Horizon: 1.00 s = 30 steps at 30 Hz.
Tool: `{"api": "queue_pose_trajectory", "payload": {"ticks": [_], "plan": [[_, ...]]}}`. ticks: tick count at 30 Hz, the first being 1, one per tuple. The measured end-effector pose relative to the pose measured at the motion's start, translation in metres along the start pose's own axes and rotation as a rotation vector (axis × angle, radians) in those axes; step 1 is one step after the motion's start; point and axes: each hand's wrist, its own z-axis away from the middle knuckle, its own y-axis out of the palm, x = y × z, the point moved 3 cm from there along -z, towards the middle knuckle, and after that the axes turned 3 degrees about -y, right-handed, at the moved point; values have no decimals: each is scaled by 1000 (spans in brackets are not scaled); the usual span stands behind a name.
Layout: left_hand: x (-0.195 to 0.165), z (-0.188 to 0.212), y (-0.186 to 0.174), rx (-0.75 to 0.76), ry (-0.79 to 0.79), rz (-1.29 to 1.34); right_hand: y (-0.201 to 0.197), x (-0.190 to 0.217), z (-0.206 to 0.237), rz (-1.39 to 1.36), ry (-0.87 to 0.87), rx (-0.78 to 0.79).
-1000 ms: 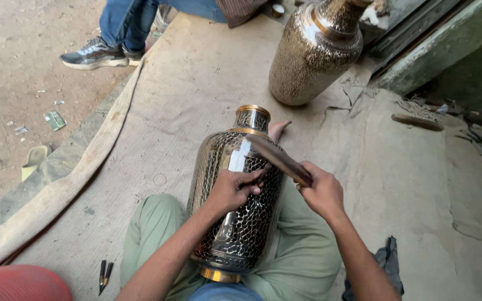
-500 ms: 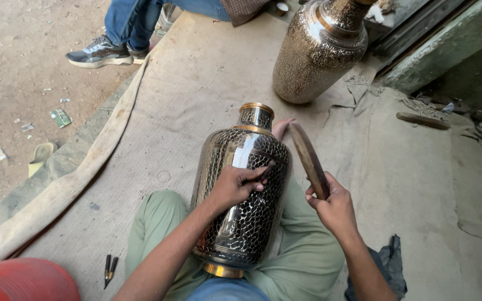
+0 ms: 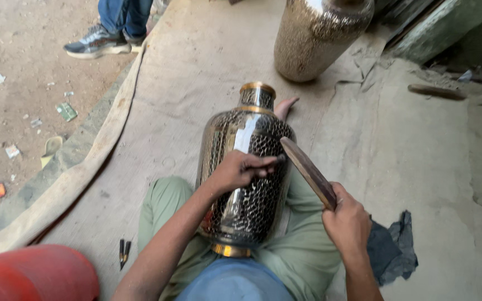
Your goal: The person sits cross-legged on a floor mat and repeatedly strikes a large metal vase with a hammer. They hold the vase steady with one hand while hammering its surface with the other, creating a textured pattern.
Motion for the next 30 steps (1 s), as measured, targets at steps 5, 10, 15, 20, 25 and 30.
{"api": "queue_pose_trajectory", "payload": {"ticks": [5,10,15,20,25,30], "plan": [[26,41,-26,-424,-183,420,34,-23,53,-299,-329,-232],[45,97,-42,-511,-286,593,96,-54,88,-319,58,28],[49,132,-21,-478,-383,615,121,-61,103,-423,28,48],[34,126,15,-273,-362,552,132,-61,108,-534,39,36],[2,102,33,-9,-177,267,128,-60,112,-574,5,34],[-16,87,29,234,53,-128,122,-61,118,-462,-4,19]]}}
